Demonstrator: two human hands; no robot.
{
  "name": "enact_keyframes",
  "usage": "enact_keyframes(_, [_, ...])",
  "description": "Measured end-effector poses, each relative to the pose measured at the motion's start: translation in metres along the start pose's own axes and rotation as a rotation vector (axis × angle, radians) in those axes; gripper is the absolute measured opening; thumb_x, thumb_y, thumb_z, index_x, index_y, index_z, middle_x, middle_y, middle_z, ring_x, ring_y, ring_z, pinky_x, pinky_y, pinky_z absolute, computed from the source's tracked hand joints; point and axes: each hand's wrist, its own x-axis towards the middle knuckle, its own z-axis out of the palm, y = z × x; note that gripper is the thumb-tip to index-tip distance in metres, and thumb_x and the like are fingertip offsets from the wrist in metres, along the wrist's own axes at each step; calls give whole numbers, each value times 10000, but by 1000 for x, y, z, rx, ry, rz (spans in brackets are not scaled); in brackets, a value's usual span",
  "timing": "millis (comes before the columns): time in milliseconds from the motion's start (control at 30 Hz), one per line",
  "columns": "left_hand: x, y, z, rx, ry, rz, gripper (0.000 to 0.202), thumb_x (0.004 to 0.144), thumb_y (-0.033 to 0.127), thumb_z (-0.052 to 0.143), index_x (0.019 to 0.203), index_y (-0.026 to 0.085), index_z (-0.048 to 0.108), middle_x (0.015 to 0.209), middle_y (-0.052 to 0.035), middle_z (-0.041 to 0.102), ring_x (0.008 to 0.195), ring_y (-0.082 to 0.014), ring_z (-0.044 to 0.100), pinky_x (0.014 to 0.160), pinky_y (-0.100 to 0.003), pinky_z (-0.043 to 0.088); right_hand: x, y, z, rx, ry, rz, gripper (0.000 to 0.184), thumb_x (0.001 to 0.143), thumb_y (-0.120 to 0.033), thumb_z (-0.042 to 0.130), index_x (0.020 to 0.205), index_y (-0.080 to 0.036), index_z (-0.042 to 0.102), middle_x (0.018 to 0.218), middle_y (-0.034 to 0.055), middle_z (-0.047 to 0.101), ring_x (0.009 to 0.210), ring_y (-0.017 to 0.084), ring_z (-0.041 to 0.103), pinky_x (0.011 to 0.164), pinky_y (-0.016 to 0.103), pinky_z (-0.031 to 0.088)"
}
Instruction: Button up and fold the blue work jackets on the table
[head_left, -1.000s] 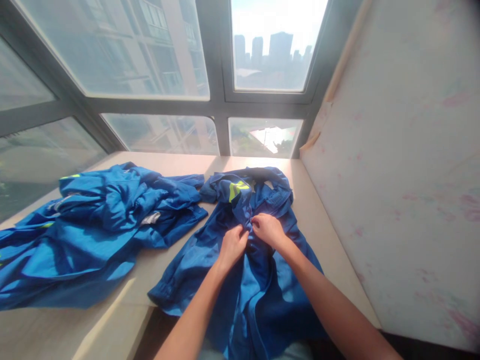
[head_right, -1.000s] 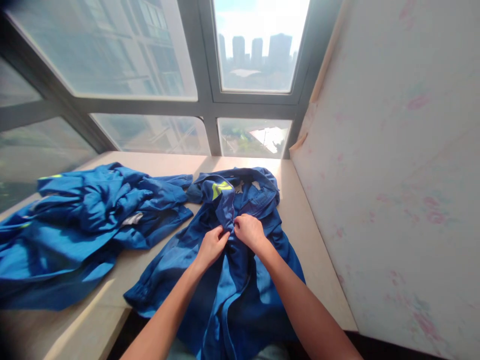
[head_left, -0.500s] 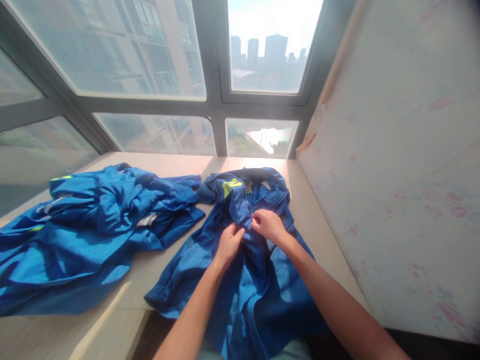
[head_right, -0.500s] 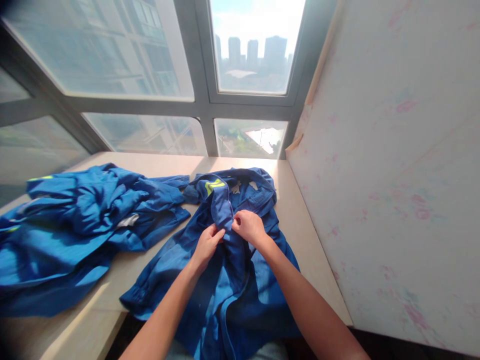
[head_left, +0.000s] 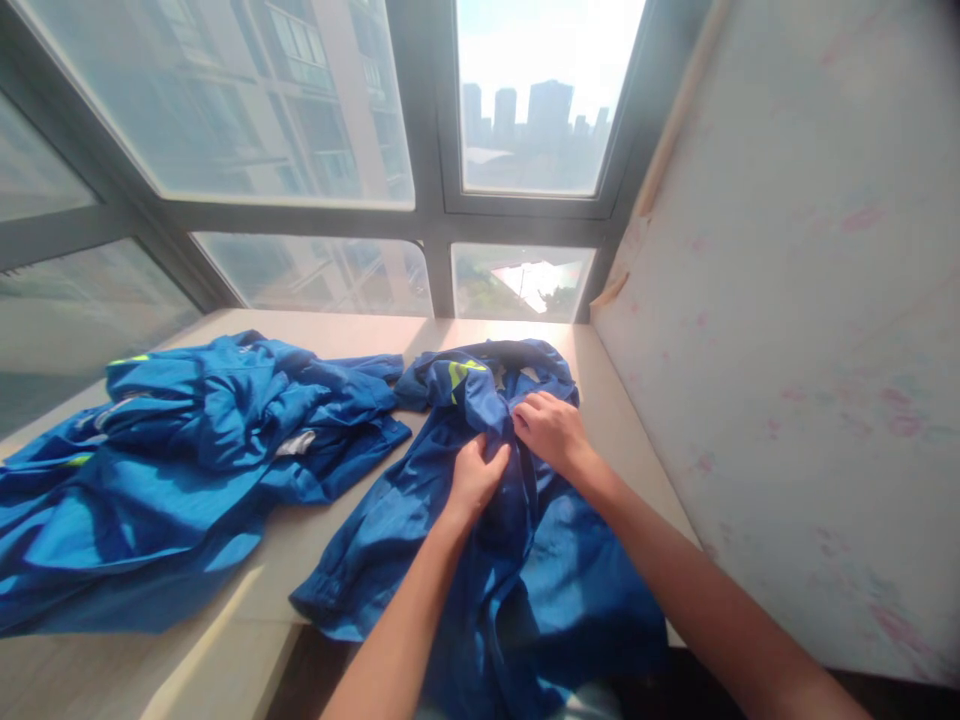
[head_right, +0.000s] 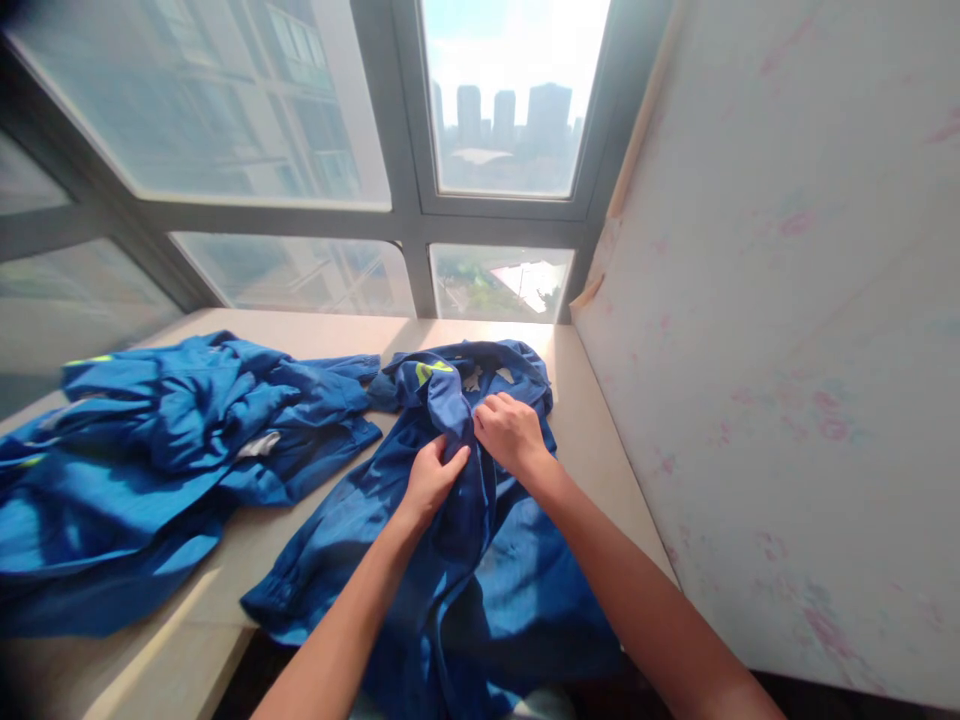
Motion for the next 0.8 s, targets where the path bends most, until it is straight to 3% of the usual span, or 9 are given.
enact_keyframes(133, [3,9,-9,282,25,56,231,858,333,620,696,178,568,643,-4,579,614,-147,512,605,-265,353,14,8,0,-56,-73,-14,281,994,-255,494,825,-204,713,900,65,710,915,189,611,689,268,383])
enact_keyframes(233, [-8,13,-17,390,5,66,284,891,339,586,661,192,506,614,15,520,598,-137,475,593,-264,304,32,17,-2,-75,-87,4,308,1013,-267,451,877,-205,720,959,79,715,977,200,611,713,266,402])
enact_keyframes(400, [-45,0,-27,430,-126,27,222,921,336,544,763,186,589,747,-39,650,718,-191,610,659,-276,365,71,48,-6,-114,-115,178,325,1022,-264,435,956,-179,742,1053,122,718,1041,222,615,768,272,435])
enact_keyframes(533, [-67,-16,-34,431,-151,-18,203,917,348,545,824,194,640,844,-87,715,798,-250,671,708,-314,416,96,61,-8,-128,-136,188,333,1013,-228,438,973,-135,756,1054,161,715,1028,234,627,774,281,440])
enact_keyframes(800, [-65,-17,-37,465,-121,-17,211,897,381,559,900,218,694,922,-131,745,910,-317,695,794,-376,466,117,53,1,-116,-82,175,309,995,-211,459,944,-121,750,990,154,706,961,228,616,726,282,407])
